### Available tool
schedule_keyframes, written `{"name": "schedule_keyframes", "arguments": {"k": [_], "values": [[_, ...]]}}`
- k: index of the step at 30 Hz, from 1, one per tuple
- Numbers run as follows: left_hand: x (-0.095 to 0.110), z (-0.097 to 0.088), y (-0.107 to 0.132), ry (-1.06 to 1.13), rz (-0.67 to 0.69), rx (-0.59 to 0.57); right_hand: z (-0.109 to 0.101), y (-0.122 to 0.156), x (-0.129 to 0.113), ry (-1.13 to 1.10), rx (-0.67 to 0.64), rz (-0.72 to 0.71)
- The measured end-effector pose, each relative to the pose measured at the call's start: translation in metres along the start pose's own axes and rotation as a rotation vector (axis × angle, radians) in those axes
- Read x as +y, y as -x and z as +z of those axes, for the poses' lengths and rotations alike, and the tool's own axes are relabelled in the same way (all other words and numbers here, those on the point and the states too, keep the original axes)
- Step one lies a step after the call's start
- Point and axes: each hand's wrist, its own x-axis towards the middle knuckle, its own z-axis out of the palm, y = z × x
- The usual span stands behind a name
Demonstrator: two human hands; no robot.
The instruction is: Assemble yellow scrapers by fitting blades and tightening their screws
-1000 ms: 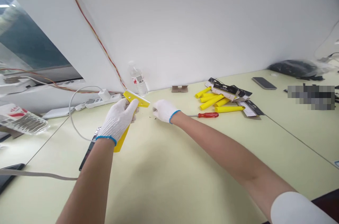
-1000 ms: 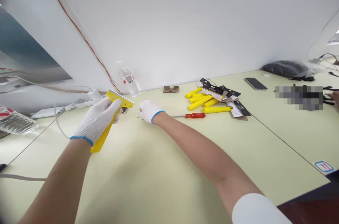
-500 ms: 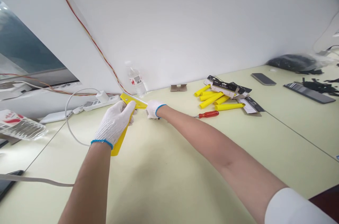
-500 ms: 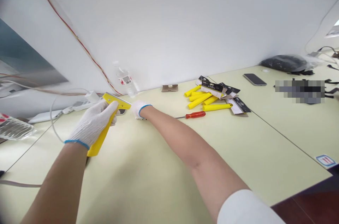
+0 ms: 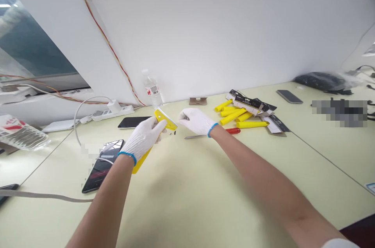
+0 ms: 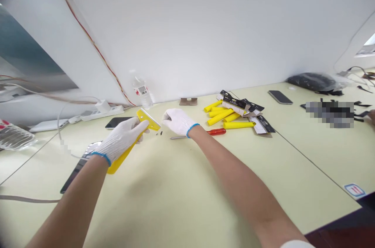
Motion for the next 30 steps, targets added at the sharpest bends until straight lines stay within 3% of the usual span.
{"name": "schedule_keyframes", "arguments": {"k": [5, 9, 17, 21, 30], "values": [[-0.001, 0.032, -0.001, 0.041, 0.058, -0.073, 0.000, 0.028, 0.008, 0.081, -0.028, -0.091], [0.000, 0.044, 0.001, 0.006, 0.079, -0.087, 0.002, 0.033, 0.012, 0.120, -0.065, -0.139], [0.011, 0.043, 0.004, 0.040, 0.038, -0.108, 0.013, 0.037, 0.010, 0.146, -0.031, -0.143], [0.008, 0.041, 0.004, 0.083, 0.021, -0.138, 0.011, 0.037, 0.008, 0.146, -0.014, -0.122], [-0.008, 0.044, 0.003, 0.037, 0.140, -0.142, 0.004, 0.043, 0.004, 0.096, -0.047, -0.055]]}}
